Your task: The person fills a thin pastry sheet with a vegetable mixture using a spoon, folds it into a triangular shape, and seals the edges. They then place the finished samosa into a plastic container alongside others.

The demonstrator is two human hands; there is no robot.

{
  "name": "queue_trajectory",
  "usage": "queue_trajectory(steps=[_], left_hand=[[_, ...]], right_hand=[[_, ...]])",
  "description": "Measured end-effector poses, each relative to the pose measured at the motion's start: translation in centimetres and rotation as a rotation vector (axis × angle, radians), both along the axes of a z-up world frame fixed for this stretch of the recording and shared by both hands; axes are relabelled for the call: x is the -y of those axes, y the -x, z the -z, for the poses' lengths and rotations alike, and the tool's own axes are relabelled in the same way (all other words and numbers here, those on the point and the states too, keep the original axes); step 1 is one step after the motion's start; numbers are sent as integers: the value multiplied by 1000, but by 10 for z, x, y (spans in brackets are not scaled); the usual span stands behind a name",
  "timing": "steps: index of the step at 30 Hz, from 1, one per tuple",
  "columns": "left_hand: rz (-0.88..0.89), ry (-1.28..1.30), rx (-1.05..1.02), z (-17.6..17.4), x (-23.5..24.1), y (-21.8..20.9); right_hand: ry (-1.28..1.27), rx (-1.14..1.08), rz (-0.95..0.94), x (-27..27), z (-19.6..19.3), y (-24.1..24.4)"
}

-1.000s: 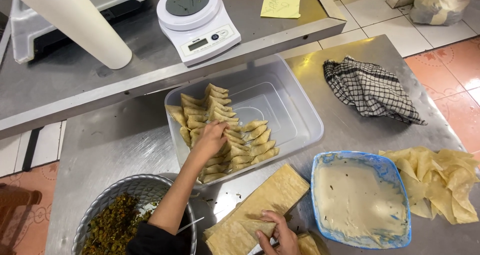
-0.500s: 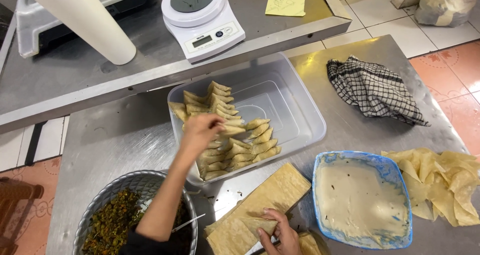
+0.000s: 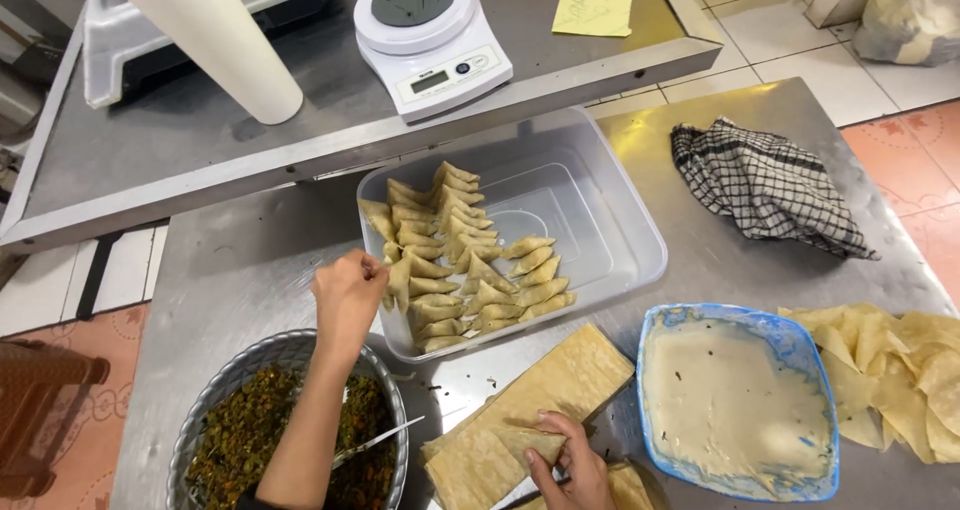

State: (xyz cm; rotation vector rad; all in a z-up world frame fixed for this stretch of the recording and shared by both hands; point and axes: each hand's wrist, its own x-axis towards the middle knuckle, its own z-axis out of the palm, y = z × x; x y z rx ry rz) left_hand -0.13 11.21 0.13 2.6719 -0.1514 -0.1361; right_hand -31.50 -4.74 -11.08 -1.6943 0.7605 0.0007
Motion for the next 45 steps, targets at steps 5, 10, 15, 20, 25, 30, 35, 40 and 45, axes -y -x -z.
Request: queue_trajectory(steps=[5,10,15,20,25,30,35,40,45], left_hand=[[13,-82,63,13,-15,4],[3,-54,57,-11,-2,30],[34,-350,130,58,-2,3],[50,-554,131,13,32,28],[523,-417,-235,-11,107,27],[510,-232,-471,12,120,7],[439,-168,-483,47,110,1],[394,-137,-531,30,109,16],[489,-229,-580,18,94,6]], right_hand=[[19,89,-1,-1,11,2],[-24,9,-30,0,-5,0],[-37,-17,-8,0,-9,0],[22,60,-3,-1,2,2],[-39,18,-32,0,-3,0],[23,38,23,0,-1,1],[-6,83,-21,-1,4,1],[37,126,-16,-1,8,4],[-19,76,-41,0,-2,2]])
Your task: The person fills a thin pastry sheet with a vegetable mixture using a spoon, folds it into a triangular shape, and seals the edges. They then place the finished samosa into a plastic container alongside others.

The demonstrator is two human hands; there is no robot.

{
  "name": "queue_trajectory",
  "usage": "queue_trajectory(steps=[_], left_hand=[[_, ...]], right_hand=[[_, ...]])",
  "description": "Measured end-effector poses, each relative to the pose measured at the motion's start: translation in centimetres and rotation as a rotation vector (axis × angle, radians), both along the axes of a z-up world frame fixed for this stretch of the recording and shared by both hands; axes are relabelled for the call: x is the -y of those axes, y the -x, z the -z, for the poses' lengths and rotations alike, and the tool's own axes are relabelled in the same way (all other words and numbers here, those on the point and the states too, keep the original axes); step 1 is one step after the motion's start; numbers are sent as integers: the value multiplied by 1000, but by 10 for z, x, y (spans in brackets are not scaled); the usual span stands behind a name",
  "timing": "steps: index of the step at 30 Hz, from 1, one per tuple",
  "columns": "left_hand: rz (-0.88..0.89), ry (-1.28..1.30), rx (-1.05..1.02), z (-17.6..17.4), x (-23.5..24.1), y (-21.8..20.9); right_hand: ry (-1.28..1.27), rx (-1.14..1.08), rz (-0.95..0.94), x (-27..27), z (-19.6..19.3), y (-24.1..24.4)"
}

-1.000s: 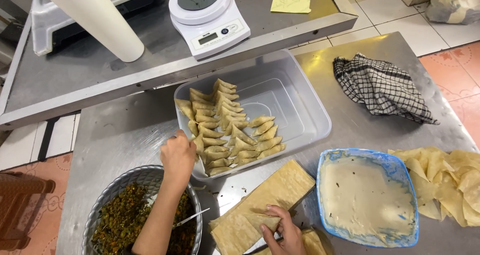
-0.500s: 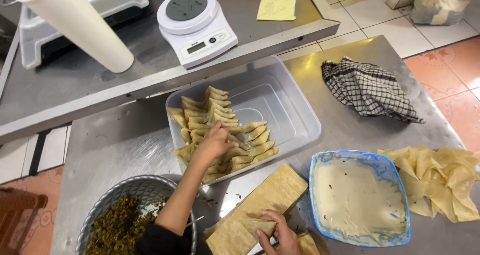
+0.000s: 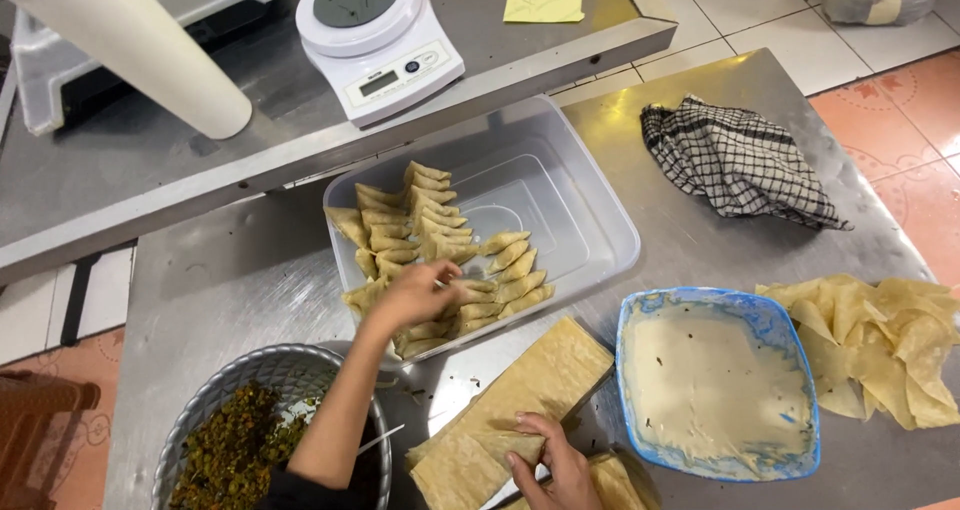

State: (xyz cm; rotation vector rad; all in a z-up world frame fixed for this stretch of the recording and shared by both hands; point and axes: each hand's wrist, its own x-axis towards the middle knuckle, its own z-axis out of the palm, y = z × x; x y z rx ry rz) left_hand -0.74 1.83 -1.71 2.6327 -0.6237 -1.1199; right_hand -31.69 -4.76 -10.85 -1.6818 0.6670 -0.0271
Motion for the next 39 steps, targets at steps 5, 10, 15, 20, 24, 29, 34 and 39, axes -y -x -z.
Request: queue_trajectory(steps=[5,10,15,20,24,29,34,39], left_hand=[[50,53,6,12,-2,-20],[69,30,-103,-12,-2,-7],[34,69,-45,-7,-13,10],[-24,225,45,19,-25,11],[44,253,109,24,-30,10],[213,290,65,13,-14,2],[-25,254,33,21,5,-12],[110,307,184,45,-2,-15]], right_hand=[[22,18,8,2,3,4],[130,-51,-111,32,7,8],[-50,181,-134,105,-50,-30],[-173,101,-87,142,-94,-105],[-69,303,-47,161,-48,-139],[-65,254,-39,141,-46,-124],[168,238,-109,137,-63,-84],[-93,154,150,142,-39,-44]])
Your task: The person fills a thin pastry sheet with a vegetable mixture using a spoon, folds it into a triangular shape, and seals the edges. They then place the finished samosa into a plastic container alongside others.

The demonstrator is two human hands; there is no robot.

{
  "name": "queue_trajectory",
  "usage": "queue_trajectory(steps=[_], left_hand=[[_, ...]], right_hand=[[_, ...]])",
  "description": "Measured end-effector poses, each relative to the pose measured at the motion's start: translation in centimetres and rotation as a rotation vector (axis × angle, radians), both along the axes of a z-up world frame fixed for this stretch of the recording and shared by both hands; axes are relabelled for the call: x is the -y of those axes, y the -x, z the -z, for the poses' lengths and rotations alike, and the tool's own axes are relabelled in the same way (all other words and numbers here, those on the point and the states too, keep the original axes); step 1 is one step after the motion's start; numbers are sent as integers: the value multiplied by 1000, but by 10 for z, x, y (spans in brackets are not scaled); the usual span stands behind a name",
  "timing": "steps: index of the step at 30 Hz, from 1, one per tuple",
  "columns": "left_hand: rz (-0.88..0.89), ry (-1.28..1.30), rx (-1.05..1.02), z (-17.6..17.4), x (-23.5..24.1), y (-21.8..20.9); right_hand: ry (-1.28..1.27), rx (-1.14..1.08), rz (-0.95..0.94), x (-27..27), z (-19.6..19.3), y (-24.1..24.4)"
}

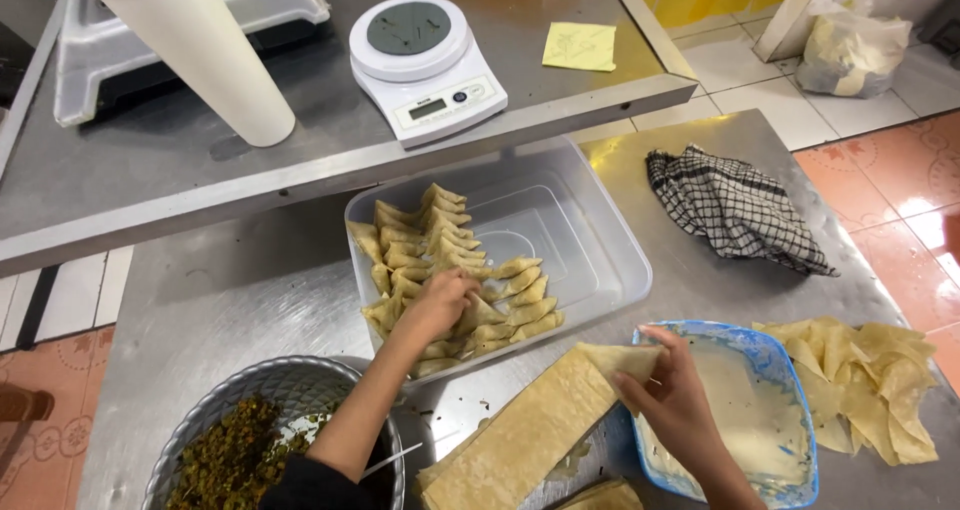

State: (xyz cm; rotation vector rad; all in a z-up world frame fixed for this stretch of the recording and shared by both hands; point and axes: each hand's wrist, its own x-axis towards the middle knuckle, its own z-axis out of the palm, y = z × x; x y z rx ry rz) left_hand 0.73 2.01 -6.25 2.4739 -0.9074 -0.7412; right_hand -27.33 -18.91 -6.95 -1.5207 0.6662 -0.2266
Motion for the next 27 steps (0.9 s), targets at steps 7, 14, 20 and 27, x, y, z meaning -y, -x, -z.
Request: queue_trajectory(steps=[7,14,20,27], left_hand=[[88,-226,66,-19,6,1],[206,-90,539,44,-3,-7],[209,-237,521,30,1,2],[-16,-145,348,-21,14,16]], right_hand=[[-174,13,235,-28,48,48],[-215,155,370,-76,59,65],[-283,205,358,-77,69,65],[-258,114,333,-74,62,63]])
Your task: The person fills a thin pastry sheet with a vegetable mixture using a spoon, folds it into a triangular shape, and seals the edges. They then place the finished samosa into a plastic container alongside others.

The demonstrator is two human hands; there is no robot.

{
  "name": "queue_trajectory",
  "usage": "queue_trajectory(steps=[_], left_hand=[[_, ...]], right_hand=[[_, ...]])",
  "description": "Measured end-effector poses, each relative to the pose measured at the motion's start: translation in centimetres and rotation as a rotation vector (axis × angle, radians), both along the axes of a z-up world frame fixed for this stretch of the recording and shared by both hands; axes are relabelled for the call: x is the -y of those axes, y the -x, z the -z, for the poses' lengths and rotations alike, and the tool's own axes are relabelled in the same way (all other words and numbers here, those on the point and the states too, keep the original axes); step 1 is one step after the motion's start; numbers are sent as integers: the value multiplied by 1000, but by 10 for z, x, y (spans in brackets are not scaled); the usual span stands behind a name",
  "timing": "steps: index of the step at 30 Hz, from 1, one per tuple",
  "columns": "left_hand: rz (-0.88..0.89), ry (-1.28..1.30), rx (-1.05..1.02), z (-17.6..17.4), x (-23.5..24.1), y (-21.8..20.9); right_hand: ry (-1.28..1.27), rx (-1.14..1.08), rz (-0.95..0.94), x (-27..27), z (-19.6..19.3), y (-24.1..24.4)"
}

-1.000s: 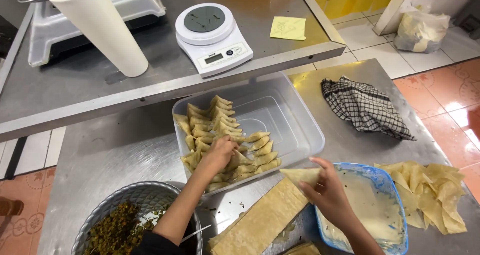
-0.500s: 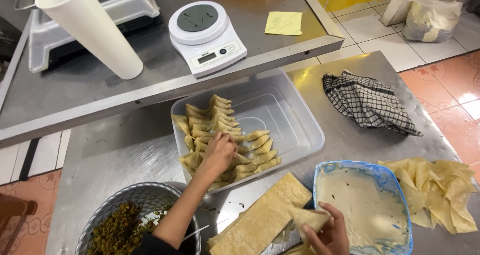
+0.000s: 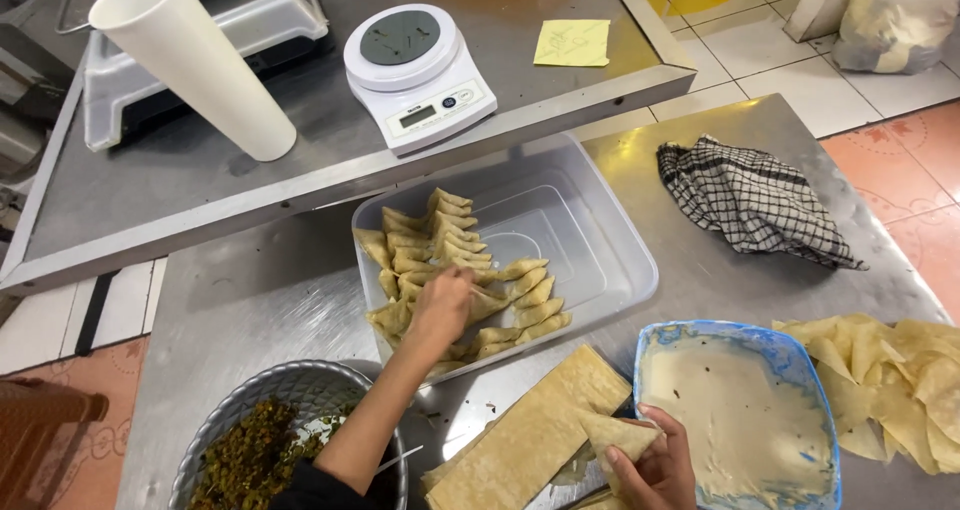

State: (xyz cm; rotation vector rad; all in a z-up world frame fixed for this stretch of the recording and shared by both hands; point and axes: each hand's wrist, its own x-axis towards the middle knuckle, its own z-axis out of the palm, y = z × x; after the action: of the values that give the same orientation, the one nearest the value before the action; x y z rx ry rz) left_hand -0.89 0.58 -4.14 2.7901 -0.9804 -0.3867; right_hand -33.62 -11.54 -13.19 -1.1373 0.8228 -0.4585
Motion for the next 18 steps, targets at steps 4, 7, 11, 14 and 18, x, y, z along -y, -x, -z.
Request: queue_trajectory(steps=[4,7,11,14,18], left_hand=[[-351,127,-137,8,-8,-9],[-496,199,-439,2,-2,-6],[-418,199,-449,-5,-6,9],[-366,202,-525,-9,-12,9],[-384,245,-335,-20,-8,-1]], right_hand=[[9,86,-39,7,25,3],[35,51,-22,5,25,2],[74,-44,-39,6,16,3],[24,47,-31,6,21,1],[-9,-14,-2,5,16,-3]])
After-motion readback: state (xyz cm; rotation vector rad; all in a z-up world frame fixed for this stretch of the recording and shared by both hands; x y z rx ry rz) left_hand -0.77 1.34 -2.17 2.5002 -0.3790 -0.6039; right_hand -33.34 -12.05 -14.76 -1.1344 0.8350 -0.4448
